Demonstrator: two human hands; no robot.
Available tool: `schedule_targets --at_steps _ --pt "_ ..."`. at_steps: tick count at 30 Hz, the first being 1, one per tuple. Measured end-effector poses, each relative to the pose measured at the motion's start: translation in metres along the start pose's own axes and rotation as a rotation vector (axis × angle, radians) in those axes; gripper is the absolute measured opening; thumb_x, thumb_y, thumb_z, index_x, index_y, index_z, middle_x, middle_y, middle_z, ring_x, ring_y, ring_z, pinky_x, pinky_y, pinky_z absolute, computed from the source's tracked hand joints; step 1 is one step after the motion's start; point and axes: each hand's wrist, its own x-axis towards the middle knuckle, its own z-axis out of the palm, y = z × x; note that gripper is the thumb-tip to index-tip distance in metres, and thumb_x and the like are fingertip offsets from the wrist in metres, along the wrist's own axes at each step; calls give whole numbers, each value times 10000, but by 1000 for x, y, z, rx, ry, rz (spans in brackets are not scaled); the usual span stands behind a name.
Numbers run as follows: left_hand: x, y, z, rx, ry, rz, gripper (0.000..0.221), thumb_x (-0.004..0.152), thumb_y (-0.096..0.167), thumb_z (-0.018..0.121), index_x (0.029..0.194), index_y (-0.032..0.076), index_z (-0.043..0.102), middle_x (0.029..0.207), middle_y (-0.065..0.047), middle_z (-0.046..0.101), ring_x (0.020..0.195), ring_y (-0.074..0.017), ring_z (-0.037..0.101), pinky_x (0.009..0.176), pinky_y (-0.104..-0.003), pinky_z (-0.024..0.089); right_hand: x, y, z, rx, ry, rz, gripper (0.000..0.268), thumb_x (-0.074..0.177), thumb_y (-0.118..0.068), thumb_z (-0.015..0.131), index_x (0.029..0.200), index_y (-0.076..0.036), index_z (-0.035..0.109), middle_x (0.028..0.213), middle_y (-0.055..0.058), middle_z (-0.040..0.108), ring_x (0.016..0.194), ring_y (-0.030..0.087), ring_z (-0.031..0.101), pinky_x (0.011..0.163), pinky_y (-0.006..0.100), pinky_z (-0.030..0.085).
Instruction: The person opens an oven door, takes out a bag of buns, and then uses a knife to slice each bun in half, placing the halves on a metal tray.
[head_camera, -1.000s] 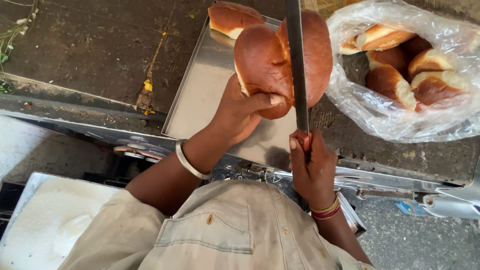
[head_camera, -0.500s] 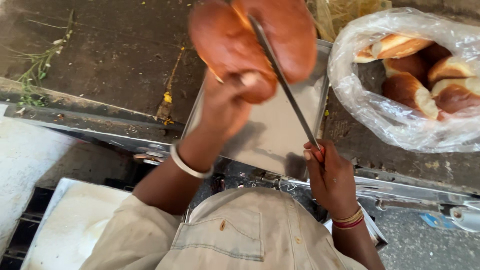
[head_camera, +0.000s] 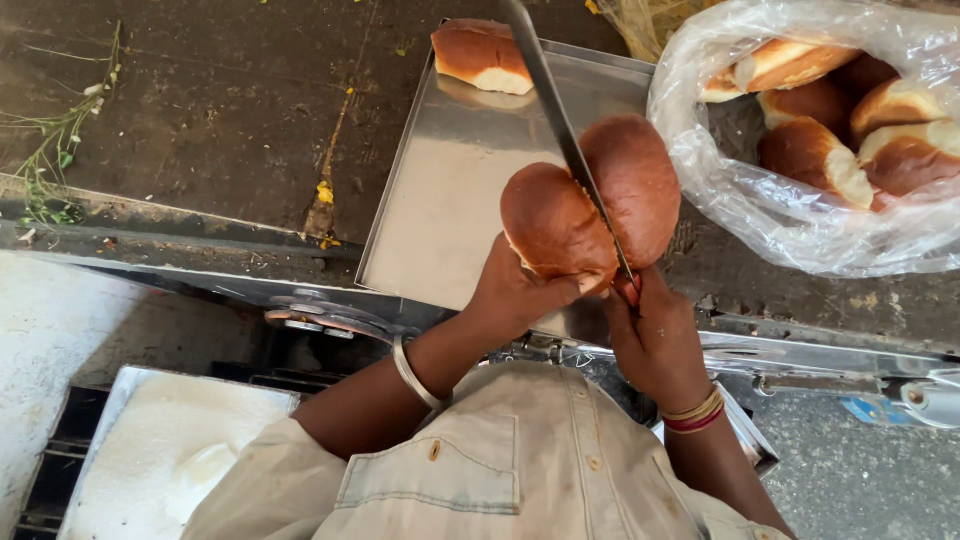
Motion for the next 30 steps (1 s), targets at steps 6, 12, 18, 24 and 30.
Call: schedule_targets --at_steps 6,12,18,24,30 --pt "2 9 2 -412 40 57 557 906 -20 761 1401 -28 507 1306 -128 643 1247 -235 640 1100 -417 525 -9 4 -9 359 -154 39 248 1076 -232 499 967 -23 575 695 36 520 590 150 470 541 299 406" --pt "10 17 -9 -547 49 10 609 945 116 750 1454 -22 446 1373 -151 589 1315 -271 595 1167 -468 488 -9 10 -12 381 -198 105 354 1092 -301 488 933 -5 599 672 4 518 606 72 448 546 263 379" --pt "13 21 -20 -578 118 122 645 976 197 726 1494 8 392 1399 -156 558 1333 -283 574 1190 -477 468 -5 1 -17 313 -226 15 366 1079 -301 486 1176 -15 695 731 22 582 638 86 540 599 254 438" --pt "8 13 -21 -618 112 137 652 975 239 707 1508 32 393 1441 -129 539 1381 -273 535 1229 -478 421 -4 4 -17 249 -206 39 348 1058 -283 507 1143 -4 696 796 72 650 645 128 601 614 279 482" --pt "5 3 -19 -649 123 87 625 963 192 713 1490 47 409 1423 -116 542 1377 -268 528 1227 -488 411 -5 8 -17 226 -161 -32 359 1090 -287 498 1167 15 678 932 120 696 750 168 637 694 311 515"
